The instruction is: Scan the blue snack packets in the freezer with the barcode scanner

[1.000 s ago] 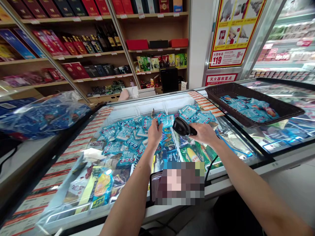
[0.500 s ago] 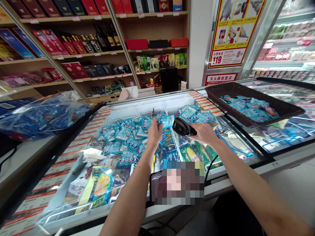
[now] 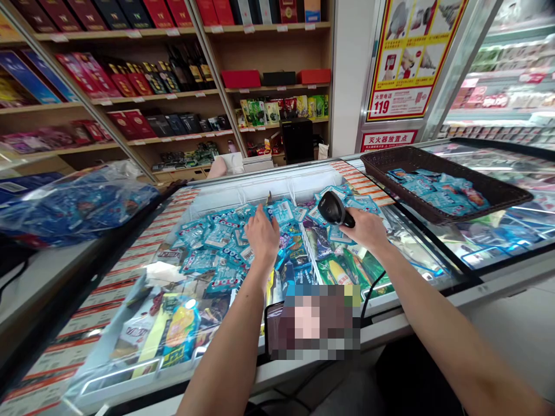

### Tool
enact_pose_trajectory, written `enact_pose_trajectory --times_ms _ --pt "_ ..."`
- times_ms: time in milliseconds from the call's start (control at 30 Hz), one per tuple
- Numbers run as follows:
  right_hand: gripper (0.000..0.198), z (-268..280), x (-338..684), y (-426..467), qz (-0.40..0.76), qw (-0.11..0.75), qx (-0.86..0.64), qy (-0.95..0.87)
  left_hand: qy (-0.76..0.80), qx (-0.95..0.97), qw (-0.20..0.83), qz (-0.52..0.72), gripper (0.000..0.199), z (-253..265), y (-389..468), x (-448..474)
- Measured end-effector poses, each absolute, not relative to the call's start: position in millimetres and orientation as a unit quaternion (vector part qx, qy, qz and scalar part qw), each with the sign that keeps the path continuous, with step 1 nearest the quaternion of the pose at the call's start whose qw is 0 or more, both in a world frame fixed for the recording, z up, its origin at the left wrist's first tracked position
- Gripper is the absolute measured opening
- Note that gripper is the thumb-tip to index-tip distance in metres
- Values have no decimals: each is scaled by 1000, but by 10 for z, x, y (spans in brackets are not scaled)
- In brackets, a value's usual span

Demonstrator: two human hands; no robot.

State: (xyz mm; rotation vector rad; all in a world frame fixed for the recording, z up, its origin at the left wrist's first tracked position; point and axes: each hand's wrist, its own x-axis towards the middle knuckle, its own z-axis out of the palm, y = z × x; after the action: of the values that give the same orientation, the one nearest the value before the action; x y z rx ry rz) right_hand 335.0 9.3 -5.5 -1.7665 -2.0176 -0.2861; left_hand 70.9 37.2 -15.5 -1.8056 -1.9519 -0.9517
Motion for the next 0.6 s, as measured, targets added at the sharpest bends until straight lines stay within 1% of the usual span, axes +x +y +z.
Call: enact_pose_trajectory --times_ms 100,167,300,367,500,600 --pt "38 -67 3356 102 -112 224 -644 -723 -676 -633 192 -325 61 -97 302 727" --pt "37 -75 3357 107 -114 228 -644 -722 -626 -694 191 -298 57 -79 270 770" --pt "36 -93 3376 121 -116 242 -647 -714 -485 -838 158 -193 44 -148 271 867" --pt "37 -100 3395 129 -115 252 -647 -711 -464 -860 137 -164 41 -217 297 886" --pt "39 -105 3425 136 -103 267 -642 -712 -497 -837 119 -195 40 -309 351 843" --pt "40 -102 3429 136 -98 267 -642 -712 -522 -812 127 -227 37 -319 366 786"
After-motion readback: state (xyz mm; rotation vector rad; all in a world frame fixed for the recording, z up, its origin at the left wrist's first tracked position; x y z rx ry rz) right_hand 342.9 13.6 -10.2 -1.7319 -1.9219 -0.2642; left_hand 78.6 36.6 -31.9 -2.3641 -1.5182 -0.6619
